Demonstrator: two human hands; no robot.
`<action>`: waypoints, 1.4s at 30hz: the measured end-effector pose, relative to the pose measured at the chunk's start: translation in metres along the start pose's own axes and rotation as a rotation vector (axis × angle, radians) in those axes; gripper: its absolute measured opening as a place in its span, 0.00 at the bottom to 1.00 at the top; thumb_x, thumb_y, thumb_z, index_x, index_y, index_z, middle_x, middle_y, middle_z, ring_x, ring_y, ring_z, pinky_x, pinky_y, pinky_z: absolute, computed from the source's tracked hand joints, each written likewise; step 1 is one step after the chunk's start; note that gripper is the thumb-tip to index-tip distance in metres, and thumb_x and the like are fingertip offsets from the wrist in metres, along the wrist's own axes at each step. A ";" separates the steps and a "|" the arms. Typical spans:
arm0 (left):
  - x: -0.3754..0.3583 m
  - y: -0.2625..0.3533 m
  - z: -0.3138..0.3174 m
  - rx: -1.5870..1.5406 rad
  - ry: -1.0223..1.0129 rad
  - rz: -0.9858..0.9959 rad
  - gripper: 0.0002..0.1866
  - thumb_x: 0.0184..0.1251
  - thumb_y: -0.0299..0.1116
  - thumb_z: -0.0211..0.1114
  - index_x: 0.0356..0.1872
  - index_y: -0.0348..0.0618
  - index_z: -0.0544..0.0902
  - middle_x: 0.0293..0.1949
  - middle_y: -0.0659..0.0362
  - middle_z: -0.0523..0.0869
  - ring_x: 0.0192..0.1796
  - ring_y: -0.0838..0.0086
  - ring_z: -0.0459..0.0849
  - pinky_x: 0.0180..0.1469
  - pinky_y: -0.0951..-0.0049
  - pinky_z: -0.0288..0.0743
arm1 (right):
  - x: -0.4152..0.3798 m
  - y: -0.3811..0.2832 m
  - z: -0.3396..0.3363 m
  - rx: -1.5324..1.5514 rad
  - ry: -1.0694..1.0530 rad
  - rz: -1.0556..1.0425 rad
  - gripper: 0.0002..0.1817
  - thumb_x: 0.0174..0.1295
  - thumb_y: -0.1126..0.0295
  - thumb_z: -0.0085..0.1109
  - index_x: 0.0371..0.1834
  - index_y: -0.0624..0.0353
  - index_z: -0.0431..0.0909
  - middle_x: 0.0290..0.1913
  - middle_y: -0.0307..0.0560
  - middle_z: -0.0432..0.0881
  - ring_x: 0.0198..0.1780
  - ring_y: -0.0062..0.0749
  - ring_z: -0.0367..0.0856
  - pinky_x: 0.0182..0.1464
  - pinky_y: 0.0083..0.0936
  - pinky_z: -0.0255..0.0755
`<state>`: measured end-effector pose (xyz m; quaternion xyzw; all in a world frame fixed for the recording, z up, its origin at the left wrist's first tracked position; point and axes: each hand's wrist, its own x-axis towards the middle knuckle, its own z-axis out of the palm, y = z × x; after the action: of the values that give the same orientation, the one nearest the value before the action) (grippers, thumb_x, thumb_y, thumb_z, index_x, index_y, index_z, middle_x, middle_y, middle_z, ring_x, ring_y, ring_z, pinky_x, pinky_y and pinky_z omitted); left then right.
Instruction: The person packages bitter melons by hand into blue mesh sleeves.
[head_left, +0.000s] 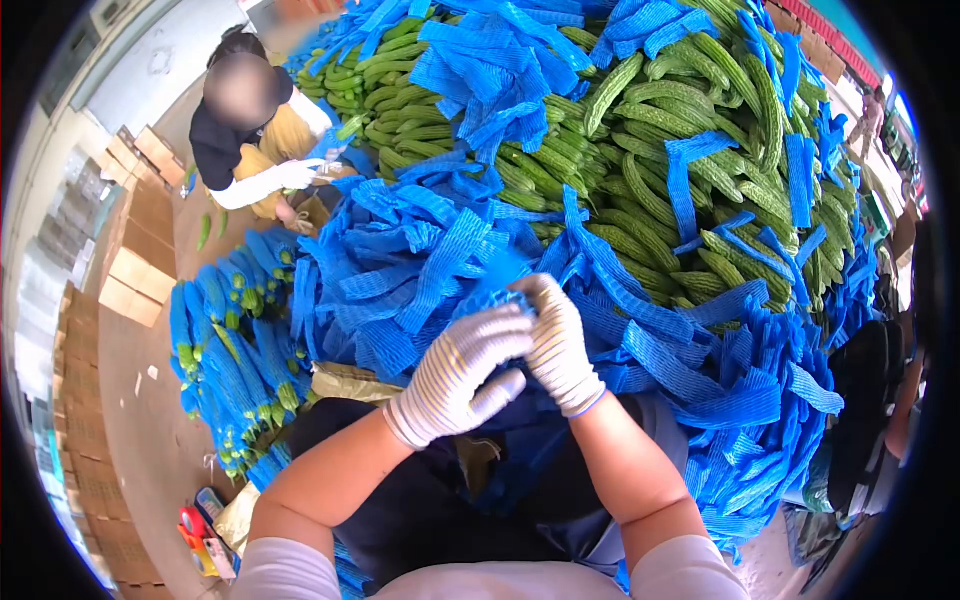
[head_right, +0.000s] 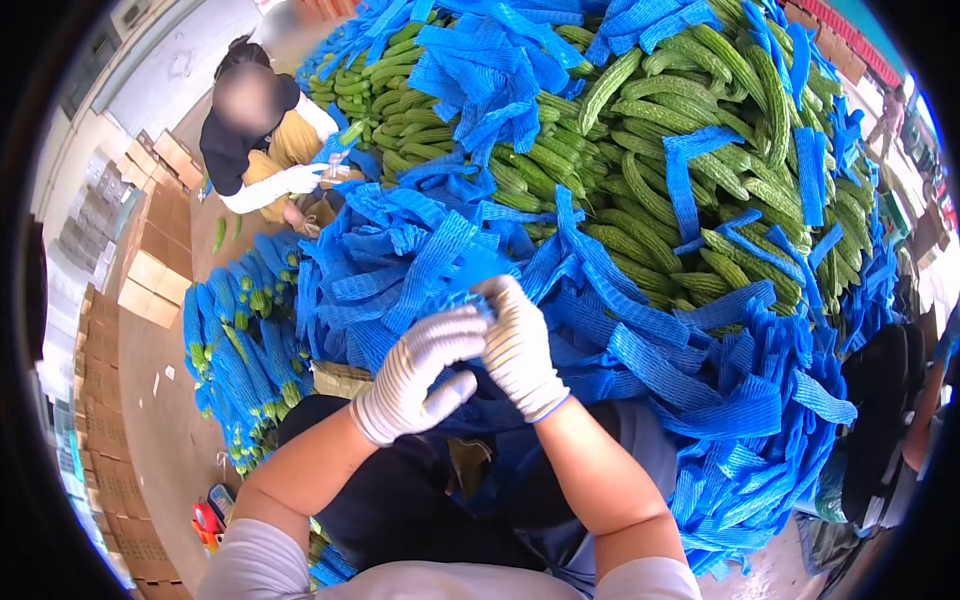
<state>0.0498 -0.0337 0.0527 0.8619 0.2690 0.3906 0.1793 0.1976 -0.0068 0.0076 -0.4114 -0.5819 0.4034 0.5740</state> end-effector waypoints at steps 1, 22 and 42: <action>-0.001 -0.002 -0.003 0.078 -0.017 -0.094 0.17 0.59 0.25 0.62 0.51 0.37 0.77 0.53 0.46 0.80 0.57 0.51 0.79 0.61 0.59 0.71 | 0.002 0.001 -0.003 0.060 0.024 0.123 0.12 0.57 0.78 0.60 0.44 0.59 0.74 0.32 0.41 0.79 0.35 0.23 0.77 0.37 0.23 0.72; -0.032 -0.119 0.026 0.527 -0.005 0.073 0.19 0.67 0.33 0.57 0.57 0.39 0.75 0.41 0.49 0.84 0.44 0.55 0.83 0.48 0.59 0.76 | -0.015 -0.015 0.012 0.096 -0.539 -0.024 0.07 0.64 0.72 0.60 0.43 0.61 0.80 0.39 0.48 0.83 0.41 0.33 0.83 0.47 0.27 0.75; -0.016 -0.128 -0.027 0.309 0.274 -0.305 0.24 0.70 0.29 0.55 0.65 0.37 0.69 0.62 0.47 0.75 0.65 0.60 0.73 0.69 0.65 0.63 | 0.059 -0.039 0.033 0.103 -1.196 0.131 0.12 0.63 0.65 0.61 0.45 0.61 0.81 0.41 0.49 0.84 0.43 0.37 0.83 0.49 0.31 0.76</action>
<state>-0.0216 0.0609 -0.0061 0.7675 0.4742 0.4266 0.0640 0.1640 0.0361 0.0637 -0.1198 -0.7568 0.6270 0.1406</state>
